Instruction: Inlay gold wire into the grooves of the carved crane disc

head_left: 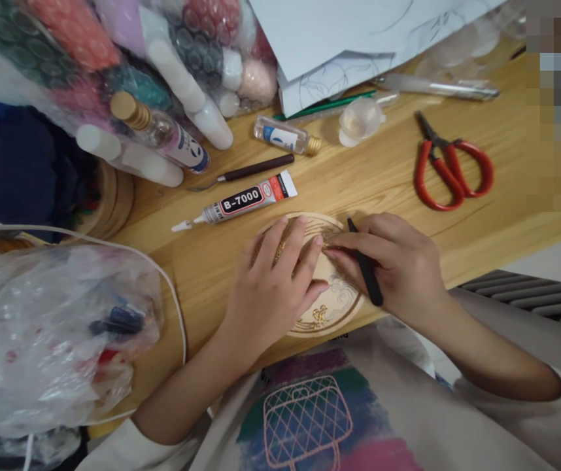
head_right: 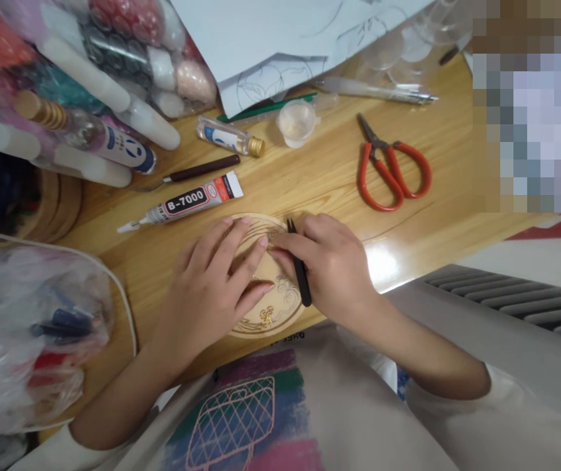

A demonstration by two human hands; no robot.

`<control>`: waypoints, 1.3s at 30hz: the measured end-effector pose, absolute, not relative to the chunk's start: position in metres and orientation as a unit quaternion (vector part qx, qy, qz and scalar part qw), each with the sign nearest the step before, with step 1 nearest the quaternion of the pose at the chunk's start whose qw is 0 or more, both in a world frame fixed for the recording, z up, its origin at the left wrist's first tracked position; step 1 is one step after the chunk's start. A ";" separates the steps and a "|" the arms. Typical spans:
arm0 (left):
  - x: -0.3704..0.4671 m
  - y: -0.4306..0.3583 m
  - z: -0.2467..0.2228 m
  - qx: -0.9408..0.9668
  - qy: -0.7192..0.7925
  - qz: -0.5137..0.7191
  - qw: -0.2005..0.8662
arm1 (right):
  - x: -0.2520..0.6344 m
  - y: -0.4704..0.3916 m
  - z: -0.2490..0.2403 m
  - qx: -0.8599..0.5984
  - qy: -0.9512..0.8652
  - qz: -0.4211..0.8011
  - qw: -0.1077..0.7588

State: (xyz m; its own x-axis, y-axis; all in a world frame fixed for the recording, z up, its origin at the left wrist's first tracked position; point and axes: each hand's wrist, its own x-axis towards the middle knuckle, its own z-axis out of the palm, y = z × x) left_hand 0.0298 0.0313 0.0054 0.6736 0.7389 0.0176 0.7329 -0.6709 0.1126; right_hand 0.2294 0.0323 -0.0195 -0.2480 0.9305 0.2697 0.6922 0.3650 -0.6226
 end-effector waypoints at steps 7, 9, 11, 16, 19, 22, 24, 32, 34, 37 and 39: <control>0.030 0.031 0.005 0.914 0.403 0.032 0.041 | 0.226 0.030 -0.018 -0.548 -0.773 0.148 0.283; 0.030 0.031 0.005 0.914 0.403 0.032 0.038 | 0.225 0.030 -0.018 -0.551 -0.766 0.161 0.289; 0.030 0.031 0.005 0.913 0.404 0.031 0.039 | 0.225 0.031 -0.018 -0.557 -0.755 0.180 0.295; 0.030 0.031 0.005 0.911 0.407 0.029 0.053 | 0.224 0.032 -0.019 -0.558 -0.740 0.202 0.316; 0.030 0.031 0.004 0.912 0.406 0.034 0.051 | 0.225 0.032 -0.017 -0.557 -0.740 0.210 0.312; 0.030 0.031 0.004 0.913 0.404 0.040 0.043 | 0.226 0.030 -0.011 -0.553 -0.738 0.220 0.319; 0.030 0.031 0.003 0.914 0.402 0.042 0.038 | 0.228 0.027 -0.005 -0.559 -0.722 0.231 0.335; 0.030 0.031 0.002 0.914 0.400 0.056 0.037 | 0.238 0.018 0.013 -0.595 -0.593 0.386 0.380; 0.029 0.031 0.001 0.915 0.397 0.063 0.035 | 0.240 0.019 0.013 -0.584 -0.612 0.381 0.374; 0.029 0.031 0.000 0.916 0.394 0.070 0.030 | 0.240 0.022 0.012 -0.575 -0.606 0.405 0.371; 0.030 0.031 0.000 0.916 0.394 0.070 0.032 | 0.237 0.024 0.012 -0.576 -0.575 0.443 0.375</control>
State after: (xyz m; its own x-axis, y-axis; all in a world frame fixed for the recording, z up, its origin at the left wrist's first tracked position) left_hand 0.0297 0.0306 -0.0001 0.6791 0.7267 0.1036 0.7177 -0.6870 0.1135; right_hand 0.2373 0.0237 0.0120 -0.0539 0.9954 -0.0796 0.3305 -0.0574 -0.9421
